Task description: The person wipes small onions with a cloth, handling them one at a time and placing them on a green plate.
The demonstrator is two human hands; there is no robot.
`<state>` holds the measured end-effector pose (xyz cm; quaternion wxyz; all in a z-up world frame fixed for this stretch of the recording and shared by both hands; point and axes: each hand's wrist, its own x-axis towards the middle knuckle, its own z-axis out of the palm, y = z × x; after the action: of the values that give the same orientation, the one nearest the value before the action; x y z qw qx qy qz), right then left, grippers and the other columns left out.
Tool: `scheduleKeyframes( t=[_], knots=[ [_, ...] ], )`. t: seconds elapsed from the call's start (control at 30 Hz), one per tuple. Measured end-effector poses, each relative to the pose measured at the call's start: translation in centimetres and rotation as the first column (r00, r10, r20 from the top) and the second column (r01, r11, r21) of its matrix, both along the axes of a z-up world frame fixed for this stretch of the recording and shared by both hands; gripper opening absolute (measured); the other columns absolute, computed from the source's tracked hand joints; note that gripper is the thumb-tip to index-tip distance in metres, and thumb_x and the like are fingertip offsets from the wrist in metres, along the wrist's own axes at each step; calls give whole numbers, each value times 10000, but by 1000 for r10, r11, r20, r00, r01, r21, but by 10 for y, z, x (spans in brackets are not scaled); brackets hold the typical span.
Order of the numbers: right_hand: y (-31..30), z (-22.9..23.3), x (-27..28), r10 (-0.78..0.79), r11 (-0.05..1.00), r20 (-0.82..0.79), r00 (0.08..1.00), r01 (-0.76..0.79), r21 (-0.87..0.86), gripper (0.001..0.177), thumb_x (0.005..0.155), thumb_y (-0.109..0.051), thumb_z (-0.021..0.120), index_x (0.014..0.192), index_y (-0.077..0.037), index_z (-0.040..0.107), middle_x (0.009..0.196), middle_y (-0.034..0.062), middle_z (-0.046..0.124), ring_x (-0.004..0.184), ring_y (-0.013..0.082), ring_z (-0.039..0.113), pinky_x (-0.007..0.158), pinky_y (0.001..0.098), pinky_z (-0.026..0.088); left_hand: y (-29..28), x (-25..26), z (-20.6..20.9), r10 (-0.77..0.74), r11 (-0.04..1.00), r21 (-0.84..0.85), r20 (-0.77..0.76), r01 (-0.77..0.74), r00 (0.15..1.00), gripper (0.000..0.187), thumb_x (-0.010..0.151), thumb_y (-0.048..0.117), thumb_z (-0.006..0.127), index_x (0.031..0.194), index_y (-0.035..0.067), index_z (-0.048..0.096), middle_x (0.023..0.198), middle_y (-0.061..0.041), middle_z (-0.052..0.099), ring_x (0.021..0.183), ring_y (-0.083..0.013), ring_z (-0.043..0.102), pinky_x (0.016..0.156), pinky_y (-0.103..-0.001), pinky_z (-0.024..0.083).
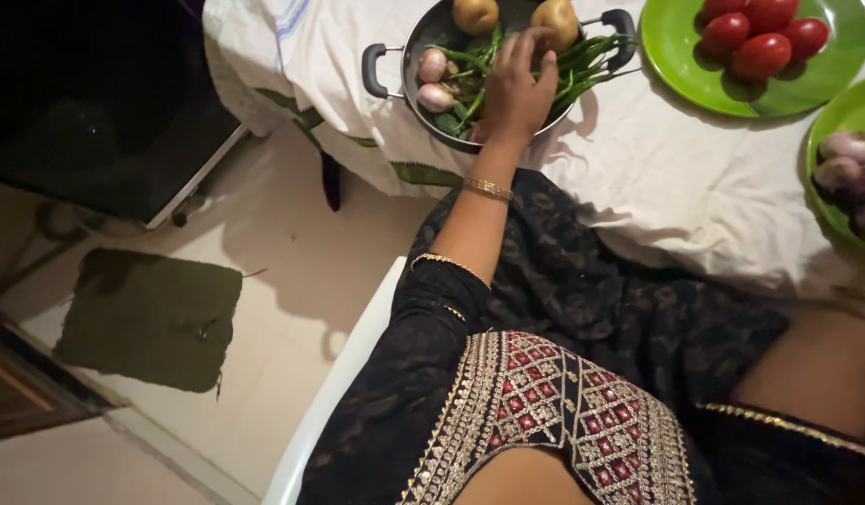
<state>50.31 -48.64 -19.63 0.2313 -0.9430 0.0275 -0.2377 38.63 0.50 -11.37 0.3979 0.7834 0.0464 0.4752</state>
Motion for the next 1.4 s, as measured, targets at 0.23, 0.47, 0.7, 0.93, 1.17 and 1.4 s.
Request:
scheduleKeyframes(
  t=[0.23, 0.47, 0.7, 0.93, 1.17, 1.4],
  knots=[
    [134, 14, -61, 257, 966, 131, 957, -259, -1, 361, 853, -219, 747, 1168, -82, 636, 1078, 189, 670, 937, 457, 634, 793, 531, 515, 80, 3, -20, 494, 870, 128, -197, -477, 847, 386, 829, 306, 720, 1175, 145, 657, 1205, -138, 654, 1069, -366, 658, 892, -496, 541],
    [187, 54, -107, 378, 923, 83, 922, -367, -118, 274, 903, -318, 782, 1068, -121, 686, 1036, 125, 686, 884, 393, 659, 744, 534, 507, 98, 2, -32, 527, 832, 236, -622, -502, 579, 568, 836, 366, 660, 1316, 84, 544, 1317, -230, 550, 1107, -445, 613, 895, -569, 511],
    [185, 48, -102, 371, 926, 72, 926, -363, -105, 273, 903, -336, 765, 1075, -141, 682, 1031, 118, 681, 886, 397, 659, 746, 541, 500, 107, 5, -41, 401, 879, 170, -768, -445, 500, 626, 902, 506, 604, 1348, 76, 512, 1334, -273, 550, 1174, -447, 618, 962, -530, 528],
    [184, 42, -100, 351, 930, 65, 934, -340, -137, 276, 900, -348, 764, 1077, -160, 664, 1019, 102, 671, 879, 392, 655, 732, 541, 497, 114, 10, -51, 285, 917, 75, -812, -393, 510, 763, 880, 547, 674, 1406, 92, 362, 1295, -391, 489, 1103, -505, 609, 951, -523, 508],
    [182, 39, -100, 355, 929, 83, 931, -342, -140, 280, 893, -342, 767, 1075, -157, 661, 1020, 94, 666, 871, 385, 654, 726, 533, 500, 118, 9, -62, 275, 929, 11, -688, -370, 672, 670, 815, 425, 784, 1279, 125, 405, 1216, -271, 615, 1092, -446, 642, 953, -520, 503],
    [183, 44, -105, 375, 923, 128, 918, -357, -145, 278, 888, -334, 786, 1058, -153, 661, 1002, 86, 659, 866, 366, 655, 725, 508, 507, 99, -10, -28, 443, 897, 136, -281, -421, 852, 554, 828, 277, 778, 1286, 125, 506, 1236, -191, 656, 1100, -411, 654, 929, -515, 509]
  ],
)
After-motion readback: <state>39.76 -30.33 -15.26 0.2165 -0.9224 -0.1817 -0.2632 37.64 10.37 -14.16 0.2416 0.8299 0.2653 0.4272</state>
